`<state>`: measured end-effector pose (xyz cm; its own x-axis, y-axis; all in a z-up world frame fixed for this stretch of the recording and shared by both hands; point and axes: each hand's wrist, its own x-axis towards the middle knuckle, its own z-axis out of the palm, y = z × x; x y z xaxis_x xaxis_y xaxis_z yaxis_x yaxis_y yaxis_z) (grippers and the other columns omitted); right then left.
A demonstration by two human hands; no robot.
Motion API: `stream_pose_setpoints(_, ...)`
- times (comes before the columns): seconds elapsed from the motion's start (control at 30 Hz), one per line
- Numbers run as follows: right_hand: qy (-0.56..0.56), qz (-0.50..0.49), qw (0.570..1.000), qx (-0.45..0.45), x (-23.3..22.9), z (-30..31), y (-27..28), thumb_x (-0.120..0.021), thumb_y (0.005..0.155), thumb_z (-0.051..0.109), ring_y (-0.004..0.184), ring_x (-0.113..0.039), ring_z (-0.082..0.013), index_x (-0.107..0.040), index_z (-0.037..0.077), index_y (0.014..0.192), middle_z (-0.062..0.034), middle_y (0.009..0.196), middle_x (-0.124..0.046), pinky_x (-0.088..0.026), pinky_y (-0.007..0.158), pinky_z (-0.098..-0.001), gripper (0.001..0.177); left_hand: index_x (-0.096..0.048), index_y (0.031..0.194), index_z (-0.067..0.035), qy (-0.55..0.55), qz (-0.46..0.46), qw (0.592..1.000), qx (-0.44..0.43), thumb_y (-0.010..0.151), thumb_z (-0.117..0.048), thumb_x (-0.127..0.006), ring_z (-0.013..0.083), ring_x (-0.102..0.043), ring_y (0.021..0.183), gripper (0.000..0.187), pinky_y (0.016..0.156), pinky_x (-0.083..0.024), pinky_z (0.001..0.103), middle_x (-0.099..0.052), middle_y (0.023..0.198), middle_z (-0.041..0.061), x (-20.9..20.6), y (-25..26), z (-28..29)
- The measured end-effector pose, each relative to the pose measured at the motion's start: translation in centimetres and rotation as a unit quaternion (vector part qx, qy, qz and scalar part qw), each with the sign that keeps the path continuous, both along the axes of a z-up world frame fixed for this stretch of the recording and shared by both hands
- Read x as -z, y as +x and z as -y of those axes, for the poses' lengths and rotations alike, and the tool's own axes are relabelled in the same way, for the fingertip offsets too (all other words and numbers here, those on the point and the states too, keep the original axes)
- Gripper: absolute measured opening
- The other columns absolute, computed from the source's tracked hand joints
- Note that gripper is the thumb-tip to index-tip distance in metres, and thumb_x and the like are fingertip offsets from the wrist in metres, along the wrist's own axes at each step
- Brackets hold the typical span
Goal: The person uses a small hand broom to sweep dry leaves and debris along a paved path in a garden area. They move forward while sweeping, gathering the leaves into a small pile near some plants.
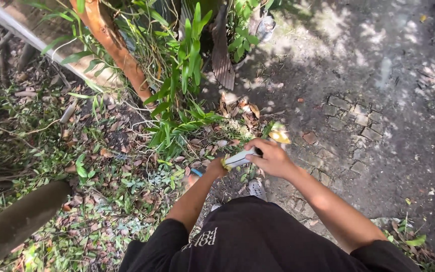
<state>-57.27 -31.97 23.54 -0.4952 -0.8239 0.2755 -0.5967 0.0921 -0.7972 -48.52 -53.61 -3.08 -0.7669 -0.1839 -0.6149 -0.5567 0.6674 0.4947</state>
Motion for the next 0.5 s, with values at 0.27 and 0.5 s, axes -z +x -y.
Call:
stream_pose_setpoints(0.27, -0.065, -0.123, 0.99, 0.037, -7.3, -5.5, -0.9, -0.076, 0.092, 0.026, 0.091, -0.076, -0.0269, -0.071, 0.009, 0.106, -0.0093, 0.101, -0.076, -0.059, 0.084, -0.0403, 0.022, -0.039, 0.151, 0.003, 0.113, -0.172, 0.977, 0.056, 0.094, -0.015, -0.066, 0.0567, -0.054, 0.127, 0.065, 0.097, -0.054, 0.067, -0.045, 0.146, 0.036, -14.5, -3.5, -3.4)
stream_pose_setpoints(0.5, -0.033, 0.029, 0.993, 0.114, -6.8, -8.3, -1.1, -0.078, 0.087, 0.021, 0.09, -0.075, -0.0258, -0.072, 0.01, 0.101, -0.009, 0.101, -0.079, -0.056, 0.083, -0.0397, 0.02, -0.049, 0.15, -0.005, 0.037, -0.085, 0.989, 0.115, 0.084, -0.039, -0.068, 0.0469, -0.059, 0.127, 0.076, 0.101, -0.052, 0.062, -0.054, 0.143, 0.027, -10.9, 2.8, -4.8)
